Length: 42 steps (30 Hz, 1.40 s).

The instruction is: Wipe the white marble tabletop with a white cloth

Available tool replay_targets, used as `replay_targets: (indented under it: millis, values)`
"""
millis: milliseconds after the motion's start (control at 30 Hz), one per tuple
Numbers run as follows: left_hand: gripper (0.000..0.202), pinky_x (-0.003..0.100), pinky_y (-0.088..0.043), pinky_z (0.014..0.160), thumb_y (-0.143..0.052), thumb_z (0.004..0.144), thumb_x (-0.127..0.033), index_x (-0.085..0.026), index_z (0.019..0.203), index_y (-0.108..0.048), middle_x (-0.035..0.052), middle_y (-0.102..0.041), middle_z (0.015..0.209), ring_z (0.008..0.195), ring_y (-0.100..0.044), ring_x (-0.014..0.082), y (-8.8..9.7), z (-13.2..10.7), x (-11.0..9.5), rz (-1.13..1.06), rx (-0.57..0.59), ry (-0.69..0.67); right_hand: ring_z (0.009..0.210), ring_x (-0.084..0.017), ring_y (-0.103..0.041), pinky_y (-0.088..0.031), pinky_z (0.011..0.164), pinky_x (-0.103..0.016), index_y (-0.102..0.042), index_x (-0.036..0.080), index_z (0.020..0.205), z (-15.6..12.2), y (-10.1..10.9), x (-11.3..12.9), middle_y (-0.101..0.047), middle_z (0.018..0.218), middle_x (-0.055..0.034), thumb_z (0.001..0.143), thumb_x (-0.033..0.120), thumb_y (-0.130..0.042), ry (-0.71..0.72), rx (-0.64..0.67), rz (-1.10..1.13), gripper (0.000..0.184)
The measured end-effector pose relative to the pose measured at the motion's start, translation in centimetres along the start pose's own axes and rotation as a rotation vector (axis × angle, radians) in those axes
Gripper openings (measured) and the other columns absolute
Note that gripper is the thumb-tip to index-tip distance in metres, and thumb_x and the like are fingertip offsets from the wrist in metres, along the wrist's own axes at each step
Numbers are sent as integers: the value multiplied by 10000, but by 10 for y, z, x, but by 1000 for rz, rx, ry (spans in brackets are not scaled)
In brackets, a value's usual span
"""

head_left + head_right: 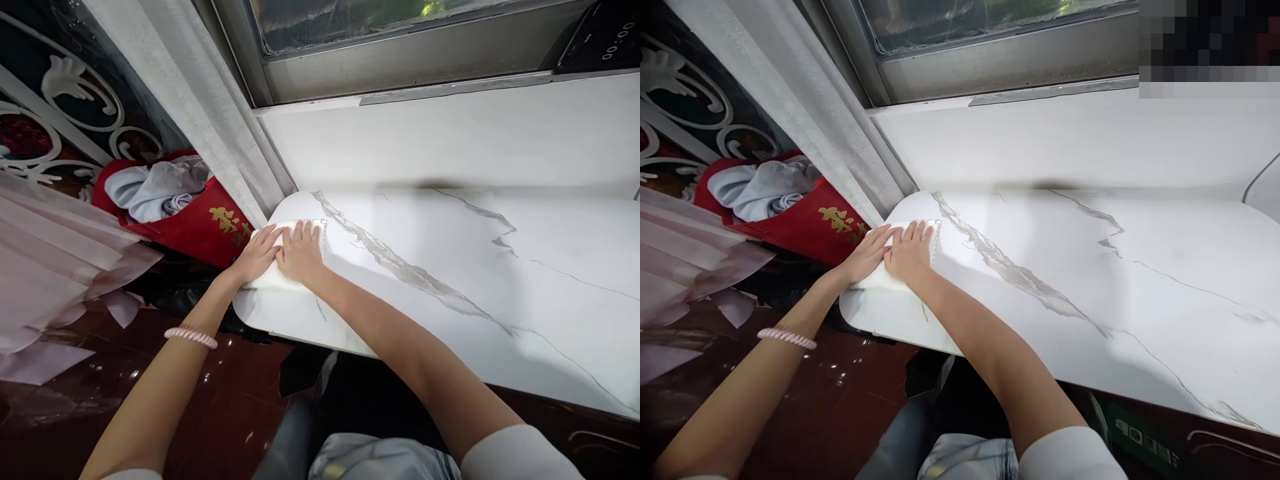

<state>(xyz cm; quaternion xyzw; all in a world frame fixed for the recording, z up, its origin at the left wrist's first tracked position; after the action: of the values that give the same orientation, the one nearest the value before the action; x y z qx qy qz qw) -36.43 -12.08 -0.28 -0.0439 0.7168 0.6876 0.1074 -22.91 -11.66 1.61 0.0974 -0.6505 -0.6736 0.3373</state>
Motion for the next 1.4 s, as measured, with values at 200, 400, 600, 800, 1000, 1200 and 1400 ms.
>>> replay_targets:
  millis: [200,400,600,800,1000,1200,1400]
  values:
    - [540,442,-180,1263,-258,1025,-277,-117,1530,-363,115,-328,1651,1537,-244,232,7,97,-26,22,-66,-4,1526,-391,-229,-141,1219,-587,-355,64,1571,65,9,-70,-293,1639,-238,1029,340,-313,-82,-23,-44,609]
    - [549,420,-192,1264,-293,1020,-277,-146,1549,-363,116,-353,1640,1537,-261,234,-7,169,-76,69,-92,-22,1515,-361,-270,-194,1211,-532,-384,126,1566,84,31,-148,-317,1639,-202,1028,314,-326,-130,-43,-117,572]
    - [552,442,-215,1254,-280,1031,-301,-157,1556,-364,127,-335,1648,1537,-266,258,-15,173,-113,65,-117,-44,1506,-359,-291,-218,1201,-531,-400,135,1558,63,41,-177,-337,1631,-193,1030,294,-300,-148,-65,-173,561]
    - [537,494,-235,1243,-315,1031,-295,-145,1542,-385,164,-351,1635,1525,-299,294,-25,125,-154,64,-145,-106,1497,-395,-304,-255,1176,-571,-360,116,1580,2,44,-178,-328,1626,-229,1042,298,-282,-144,-87,-239,573]
    - [532,532,-262,1230,-317,1038,-298,-108,1527,-399,208,-362,1619,1520,-306,325,-38,34,-212,73,-161,-177,1498,-396,-308,-269,1190,-554,-367,112,1579,-101,54,-161,-335,1626,-221,1040,309,-315,-171,-44,-285,577]
    - [568,574,-257,1230,-304,1028,-315,-62,1529,-393,257,-346,1611,1529,-261,362,-51,-58,-268,74,-154,-247,1497,-411,-313,-318,1177,-596,-407,103,1562,-204,63,-143,-357,1612,-228,1010,346,-333,-118,-32,-310,608]
    - [588,624,-241,1217,-294,1025,-301,-31,1543,-363,284,-310,1615,1529,-233,394,-56,-68,-299,67,-73,-309,1496,-427,-307,-334,1169,-600,-422,88,1552,-234,71,-159,-342,1609,-257,998,342,-353,-117,1,-323,614]
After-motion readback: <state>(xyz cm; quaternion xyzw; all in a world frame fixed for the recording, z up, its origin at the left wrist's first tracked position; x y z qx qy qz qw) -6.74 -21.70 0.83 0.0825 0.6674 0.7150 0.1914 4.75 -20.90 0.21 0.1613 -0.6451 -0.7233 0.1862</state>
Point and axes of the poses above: each hand's wrist, its own z-axis towards the middle knuckle, its own y-axis out of the back of the hand, x = y × z, the point moved 5 cm from there along z, towards the middle knuckle
